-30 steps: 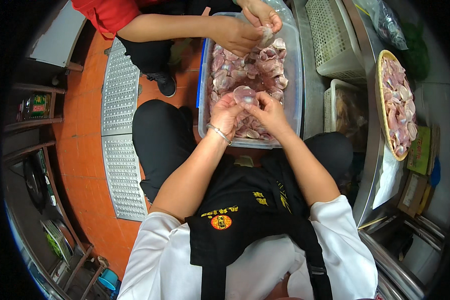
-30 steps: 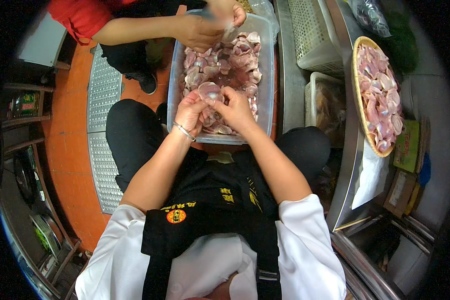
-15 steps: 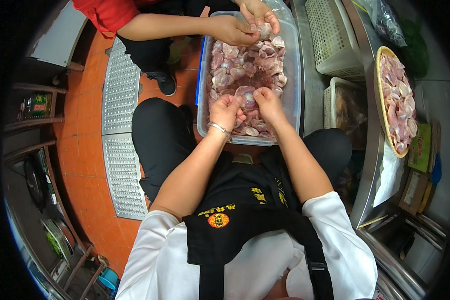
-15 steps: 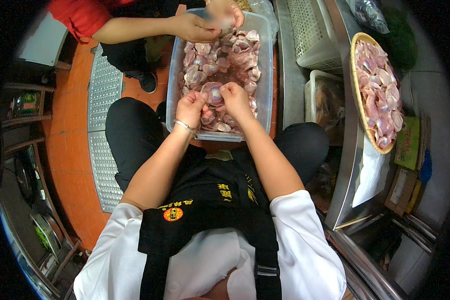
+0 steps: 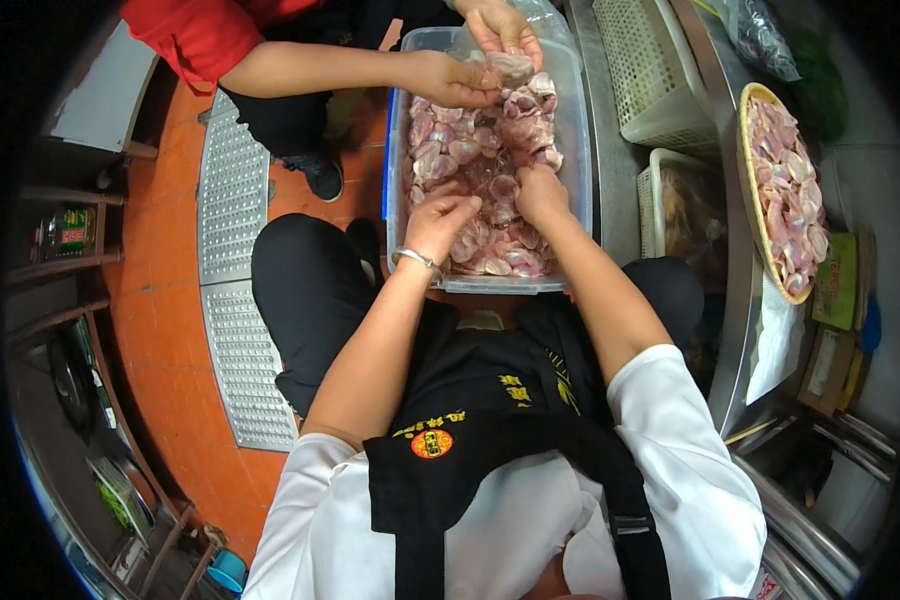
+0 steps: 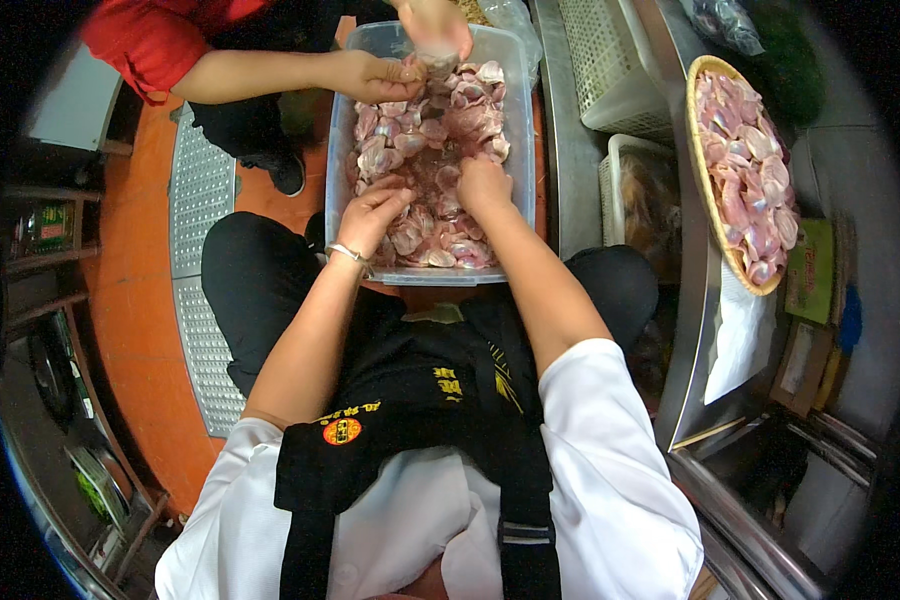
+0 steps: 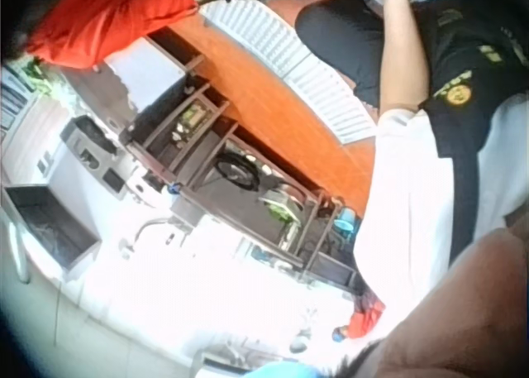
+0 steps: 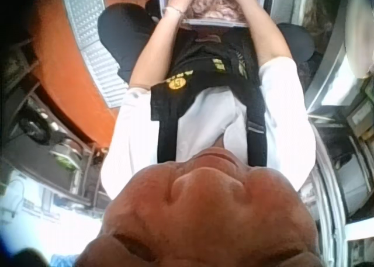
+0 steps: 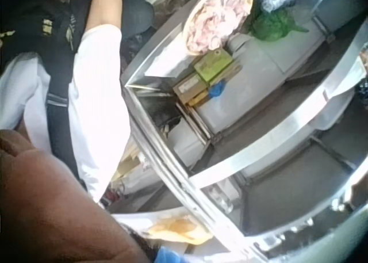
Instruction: The person sits on the floor and uses both hands to separate raw chicken pieces from a large plastic container. They repeatedly pick up pieces, pull them apart, and place them back into the container. Another person in a red shirt works alongside them in the same manner.
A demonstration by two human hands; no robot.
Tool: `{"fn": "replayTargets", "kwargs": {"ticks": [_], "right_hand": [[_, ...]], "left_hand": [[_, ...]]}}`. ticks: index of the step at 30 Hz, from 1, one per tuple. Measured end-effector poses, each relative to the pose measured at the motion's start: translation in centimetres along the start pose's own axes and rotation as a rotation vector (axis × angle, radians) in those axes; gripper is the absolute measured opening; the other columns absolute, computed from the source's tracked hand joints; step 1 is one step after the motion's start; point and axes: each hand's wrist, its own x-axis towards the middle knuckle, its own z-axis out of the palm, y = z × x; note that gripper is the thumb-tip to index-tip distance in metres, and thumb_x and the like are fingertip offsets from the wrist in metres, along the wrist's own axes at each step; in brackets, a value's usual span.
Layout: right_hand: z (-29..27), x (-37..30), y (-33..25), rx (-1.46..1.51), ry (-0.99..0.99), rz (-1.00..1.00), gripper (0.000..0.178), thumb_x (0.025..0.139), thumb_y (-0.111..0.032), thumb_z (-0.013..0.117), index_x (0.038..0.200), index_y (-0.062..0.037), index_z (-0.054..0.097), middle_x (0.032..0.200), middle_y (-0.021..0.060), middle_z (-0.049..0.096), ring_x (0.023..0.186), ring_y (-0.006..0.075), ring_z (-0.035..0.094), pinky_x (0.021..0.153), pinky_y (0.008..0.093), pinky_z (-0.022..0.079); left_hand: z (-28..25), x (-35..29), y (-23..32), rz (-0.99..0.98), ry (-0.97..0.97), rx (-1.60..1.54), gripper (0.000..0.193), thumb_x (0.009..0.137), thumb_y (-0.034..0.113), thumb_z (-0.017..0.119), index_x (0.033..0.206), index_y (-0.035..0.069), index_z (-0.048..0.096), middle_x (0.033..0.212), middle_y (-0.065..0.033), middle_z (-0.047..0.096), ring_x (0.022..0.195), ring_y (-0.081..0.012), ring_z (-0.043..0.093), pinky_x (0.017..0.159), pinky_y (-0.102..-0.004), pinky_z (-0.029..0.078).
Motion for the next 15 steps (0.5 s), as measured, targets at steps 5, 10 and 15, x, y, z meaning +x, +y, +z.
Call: {"fn": "replayTargets", "kwargs": {"ticks": [5, 10, 15], "right_hand": [[-4.5, -1.5, 0.0, 0.173, -0.127, -0.181, 0.016, 0.070, -0.020, 0.055, 0.076, -0.0058, 0.060, 0.085, 0.0150, 0.056, 0.084, 0.0313, 0.054, 0.075, 0.0391, 0.044], [-4.4, -3.6, 1.9, 0.156, -0.126, -0.308, 0.020, 0.064, -0.014, 0.054, 0.080, -0.0037, 0.061, 0.083, 0.0177, 0.056, 0.084, 0.0339, 0.054, 0.075, 0.0409, 0.043], [-11.1, -5.2, 0.6, 0.316, 0.229, -0.195, 0.010, 0.077, -0.011, 0.053, 0.075, -0.0014, 0.054, 0.070, 0.0130, 0.059, 0.068, 0.0308, 0.058, 0.062, 0.0355, 0.046]], "left_hand": [[-0.2, 0.2, 1.1, -0.266, -0.117, -0.107, 0.048, 0.079, 0.002, 0.048, 0.126, 0.004, 0.039, 0.099, -0.0135, 0.059, 0.093, -0.0183, 0.055, 0.079, -0.0268, 0.042], [0.6, 0.4, -0.3, 0.361, 0.015, 0.532, 0.057, 0.067, 0.002, 0.056, 0.122, 0.009, 0.043, 0.098, -0.0121, 0.059, 0.089, -0.0274, 0.054, 0.082, -0.0345, 0.042], [1.2, -0.1, -0.3, 0.237, -0.180, 0.499, 0.032, 0.067, 0.008, 0.056, 0.098, 0.001, 0.058, 0.113, -0.0172, 0.050, 0.104, -0.0306, 0.048, 0.091, -0.0345, 0.037]]}}
